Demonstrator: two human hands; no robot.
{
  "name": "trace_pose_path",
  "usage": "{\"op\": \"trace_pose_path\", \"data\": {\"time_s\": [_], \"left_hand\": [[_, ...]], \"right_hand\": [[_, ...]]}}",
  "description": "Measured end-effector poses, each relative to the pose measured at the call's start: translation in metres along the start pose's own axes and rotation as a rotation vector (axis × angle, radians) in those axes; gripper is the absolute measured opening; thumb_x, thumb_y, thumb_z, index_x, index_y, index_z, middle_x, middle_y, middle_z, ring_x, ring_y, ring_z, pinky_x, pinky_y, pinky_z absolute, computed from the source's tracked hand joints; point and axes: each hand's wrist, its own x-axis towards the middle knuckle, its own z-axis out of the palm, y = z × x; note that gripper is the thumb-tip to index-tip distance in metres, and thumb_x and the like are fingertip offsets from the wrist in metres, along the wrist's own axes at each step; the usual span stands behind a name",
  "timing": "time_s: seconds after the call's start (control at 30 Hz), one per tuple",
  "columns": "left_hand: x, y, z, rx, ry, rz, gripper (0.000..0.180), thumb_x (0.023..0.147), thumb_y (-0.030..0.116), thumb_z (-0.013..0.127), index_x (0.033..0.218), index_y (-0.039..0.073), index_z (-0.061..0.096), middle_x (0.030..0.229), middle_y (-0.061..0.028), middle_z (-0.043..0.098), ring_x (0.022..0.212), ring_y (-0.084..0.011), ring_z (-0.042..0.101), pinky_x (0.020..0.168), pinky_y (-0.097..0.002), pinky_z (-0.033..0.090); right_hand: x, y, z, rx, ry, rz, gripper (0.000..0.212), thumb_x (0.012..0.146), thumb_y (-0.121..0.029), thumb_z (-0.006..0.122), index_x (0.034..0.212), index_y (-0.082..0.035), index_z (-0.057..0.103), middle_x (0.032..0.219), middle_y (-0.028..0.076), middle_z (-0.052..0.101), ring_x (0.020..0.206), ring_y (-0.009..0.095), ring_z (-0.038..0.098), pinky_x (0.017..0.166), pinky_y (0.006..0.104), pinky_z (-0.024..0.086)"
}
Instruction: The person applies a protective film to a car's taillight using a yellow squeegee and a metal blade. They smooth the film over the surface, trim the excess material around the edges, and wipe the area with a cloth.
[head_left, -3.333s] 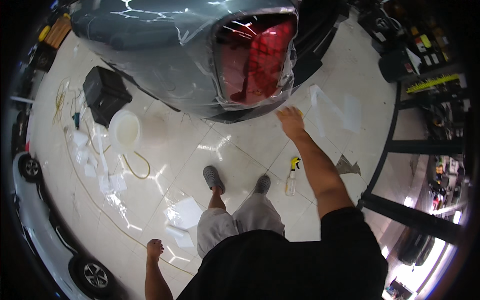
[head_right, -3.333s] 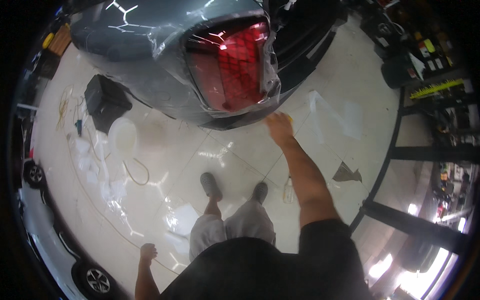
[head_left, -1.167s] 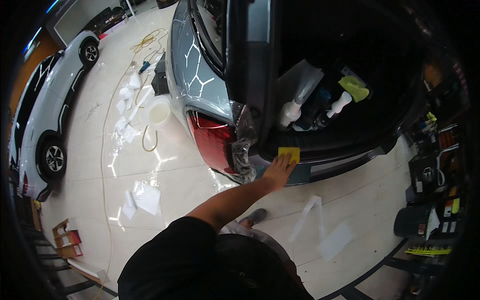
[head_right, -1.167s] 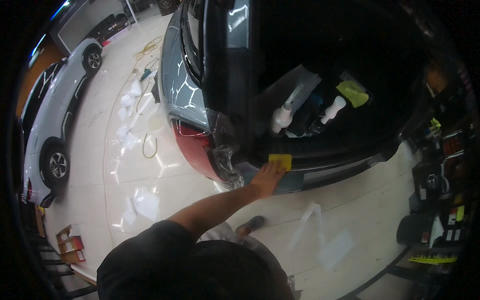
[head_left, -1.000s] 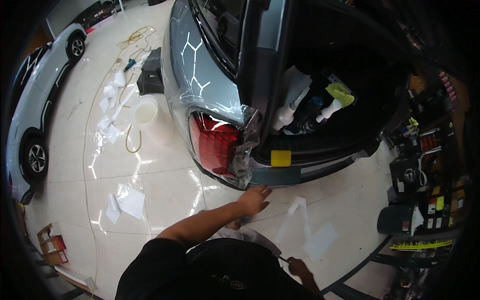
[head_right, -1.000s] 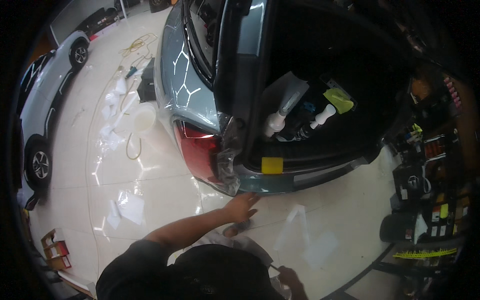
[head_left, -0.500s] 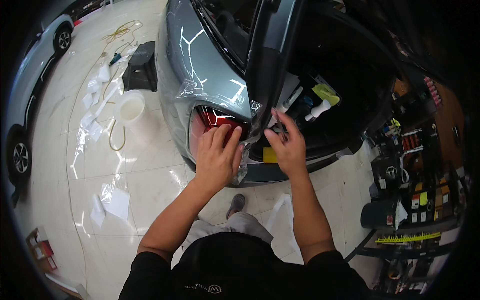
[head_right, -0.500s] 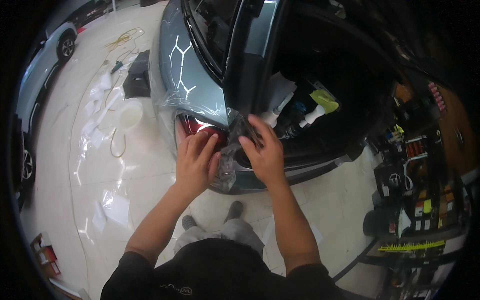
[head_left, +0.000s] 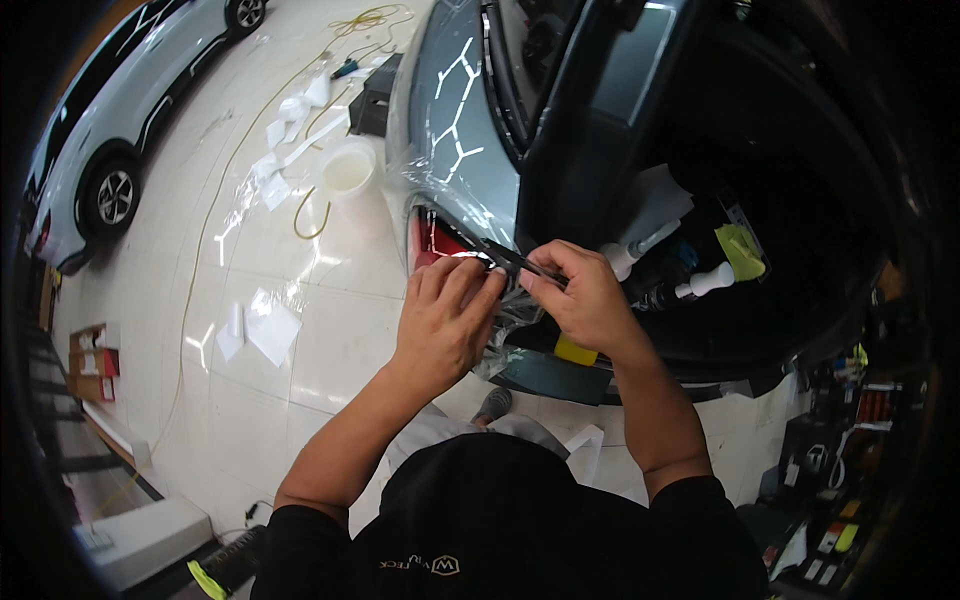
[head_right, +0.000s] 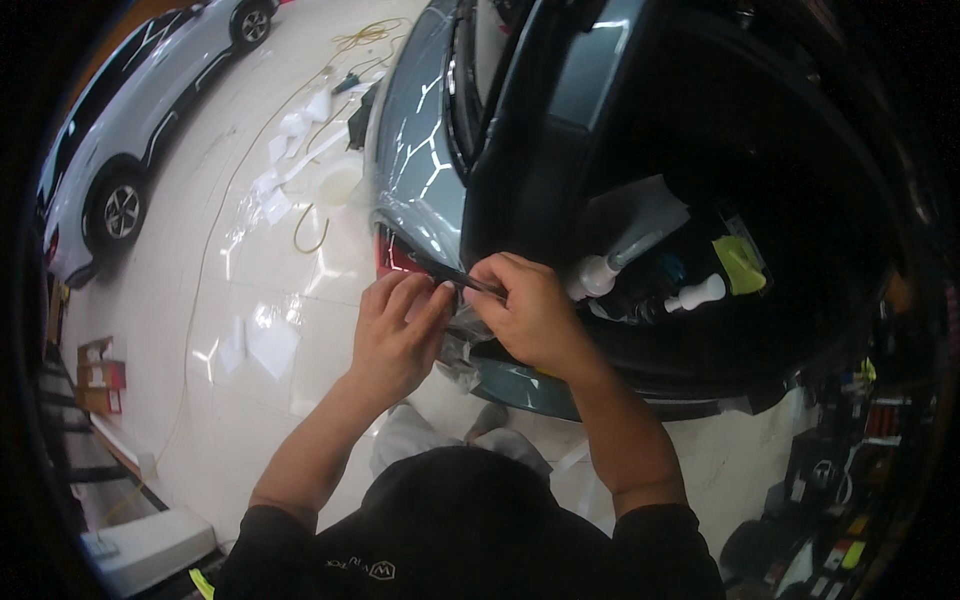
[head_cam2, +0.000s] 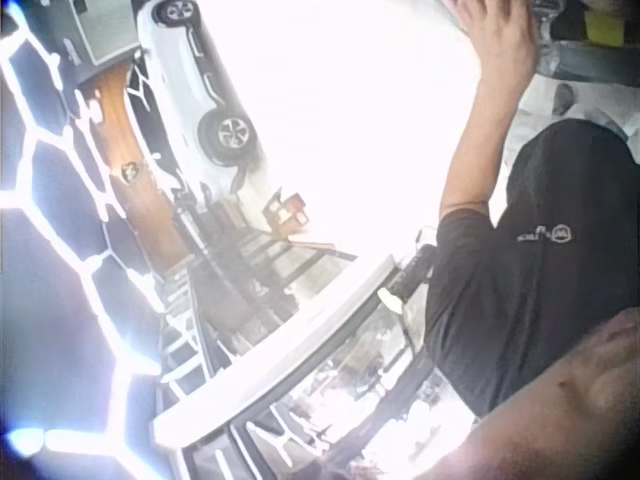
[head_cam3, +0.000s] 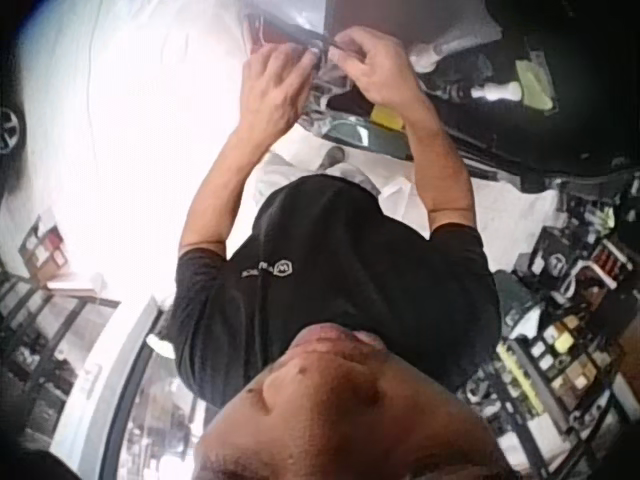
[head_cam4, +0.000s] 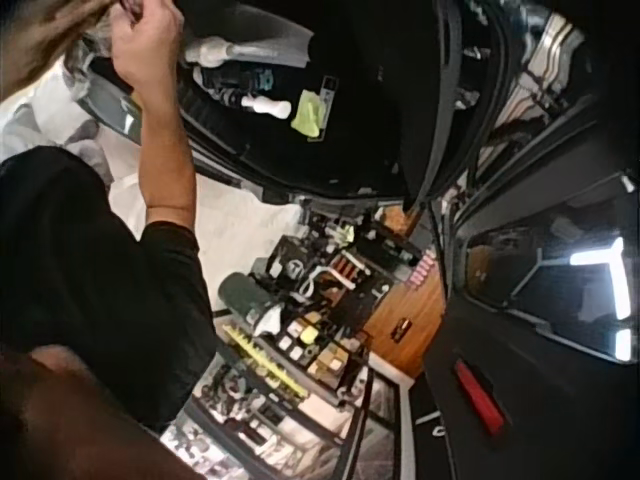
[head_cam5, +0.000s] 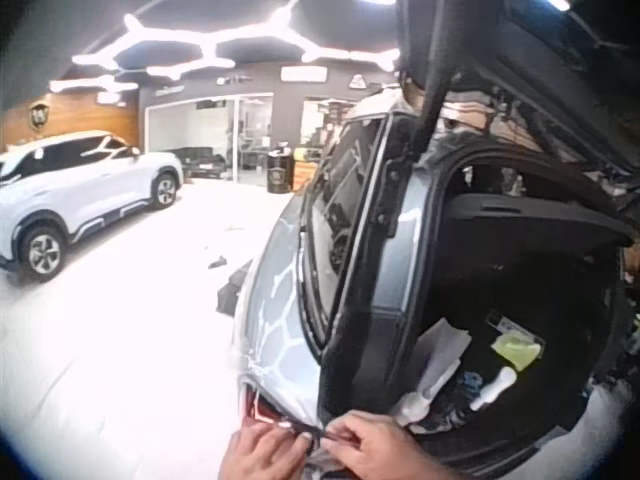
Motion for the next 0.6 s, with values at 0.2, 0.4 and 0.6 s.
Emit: {"op": "trace_pose_path", "data": {"time_s": [0.2,0.4,0.6], "left_hand": [[-0.005,0.001,0.006,-0.042,0.034,-0.012,0.045,0.074,0.01,0.074,0.118,0.011,0.066,0.118,-0.0114,0.055,0.113,-0.0328,0.051,0.092,-0.0457,0.044],[-0.028,-0.015,0.013,-0.291,0.136,-0.076,0.049,0.076,0.011,0.075,0.124,0.01,0.063,0.126,-0.0148,0.053,0.118,-0.0368,0.05,0.1,-0.0485,0.042],[-0.087,-0.046,0.033,-0.565,0.181,-0.422,0.041,0.082,0.007,0.069,0.122,0.004,0.062,0.122,-0.0189,0.056,0.113,-0.0366,0.055,0.096,-0.043,0.045]], "right_hand": [[-0.004,-0.008,-0.007,-0.098,0.081,0.123,0.017,0.089,-0.009,0.067,0.101,0.002,0.063,0.085,0.01,0.064,0.072,0.017,0.06,0.065,0.0314,0.048],[-0.002,-0.049,0.001,-0.264,0.203,-0.029,0.024,0.095,-0.006,0.056,0.118,0.002,0.058,0.088,0.015,0.065,0.077,0.022,0.064,0.07,0.0315,0.049],[0.034,-0.088,0.015,-0.582,-0.018,-0.061,0.015,0.096,-0.009,0.06,0.107,0.0,0.061,0.079,0.014,0.062,0.066,0.025,0.061,0.063,0.0316,0.047]]}}
